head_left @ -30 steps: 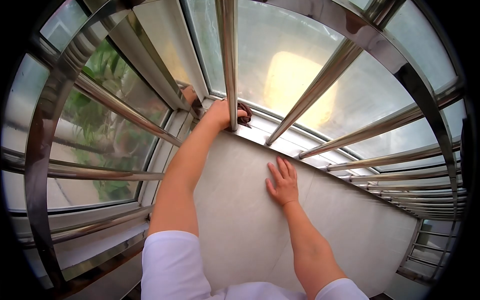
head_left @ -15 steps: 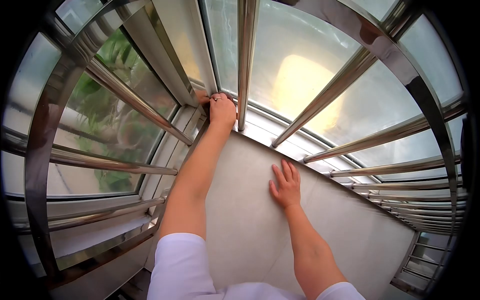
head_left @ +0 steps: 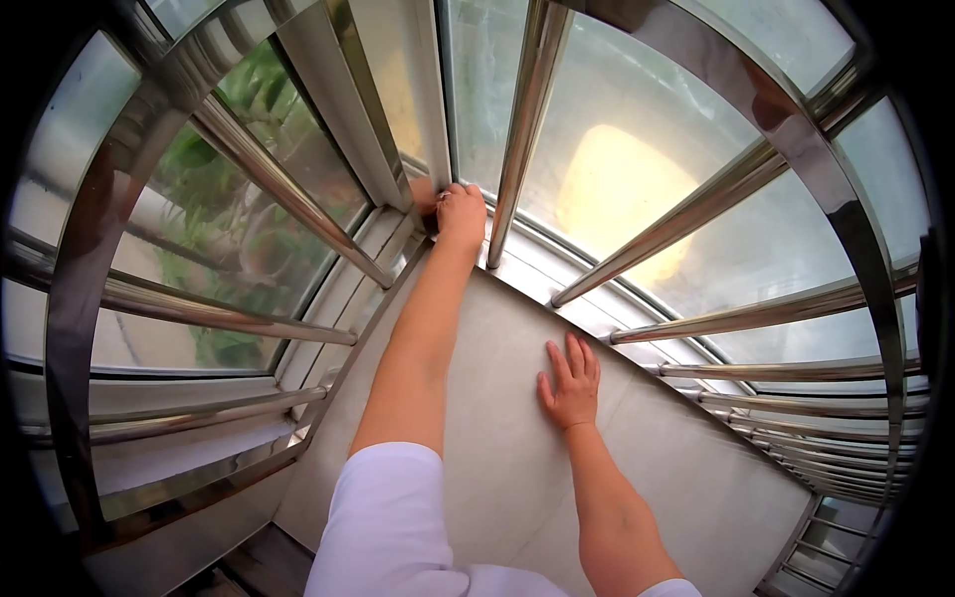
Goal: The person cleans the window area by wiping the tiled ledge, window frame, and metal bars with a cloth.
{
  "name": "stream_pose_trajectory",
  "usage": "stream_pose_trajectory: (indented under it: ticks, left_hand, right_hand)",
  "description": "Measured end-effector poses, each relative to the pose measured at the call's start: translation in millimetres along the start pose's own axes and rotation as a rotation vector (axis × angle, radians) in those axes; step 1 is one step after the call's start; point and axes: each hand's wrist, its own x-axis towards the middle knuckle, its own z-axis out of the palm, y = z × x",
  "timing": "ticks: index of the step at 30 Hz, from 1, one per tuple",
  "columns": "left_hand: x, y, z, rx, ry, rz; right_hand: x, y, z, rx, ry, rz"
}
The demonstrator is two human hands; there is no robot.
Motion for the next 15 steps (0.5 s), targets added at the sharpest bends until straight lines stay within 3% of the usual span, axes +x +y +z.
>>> stream_pose_trajectory:
  ticks: [4, 6, 8, 10, 12, 13, 14, 15]
  left_hand:
    - [-8.9, 2.0, -39.1, -0.107, -0.17, 0.091]
    - [-6.4, 7.6, -23.5, -0.156, -0.267, 0.187]
    - [-26.8, 9.7, -47.8, -0.306, -0.182, 0.053]
    - [-38.1, 8.7, -56.3, -0.355, -0.131, 0.066]
    - [-40.5, 10.3, -52.0, -0.26, 0.035, 0.131]
    - [-39.5, 6.8, -43.7, -0.093, 0.228, 0.24]
    - [-30.1, 1.5, -35.8, 0.149, 0.226, 0.308]
    - [-20.3, -5.5, -27.9, 0.225, 0.167, 0.25]
  right_hand:
    - [0.0, -1.9, -0.8, -0.022, -0.026, 0.023]
    - [-1.1, -3.0, -1.3, -0.017, -0.038, 0.026]
    - [-0.9, -3.6, -3.5, -0.013, -0.043, 0.042]
    - [-1.3, -4.5, -5.2, -0.006, -0.037, 0.04]
    - [-2.4, -0.2, -2.8, 0.003, -0.013, 0.024]
    - [-2.4, 1.4, -2.5, -0.005, -0.018, 0.024]
    - [-2.1, 1.0, -1.7, 0.001, -0.008, 0.018]
    - [-2.0, 0.7, -0.7, 0.008, 0.003, 0.014]
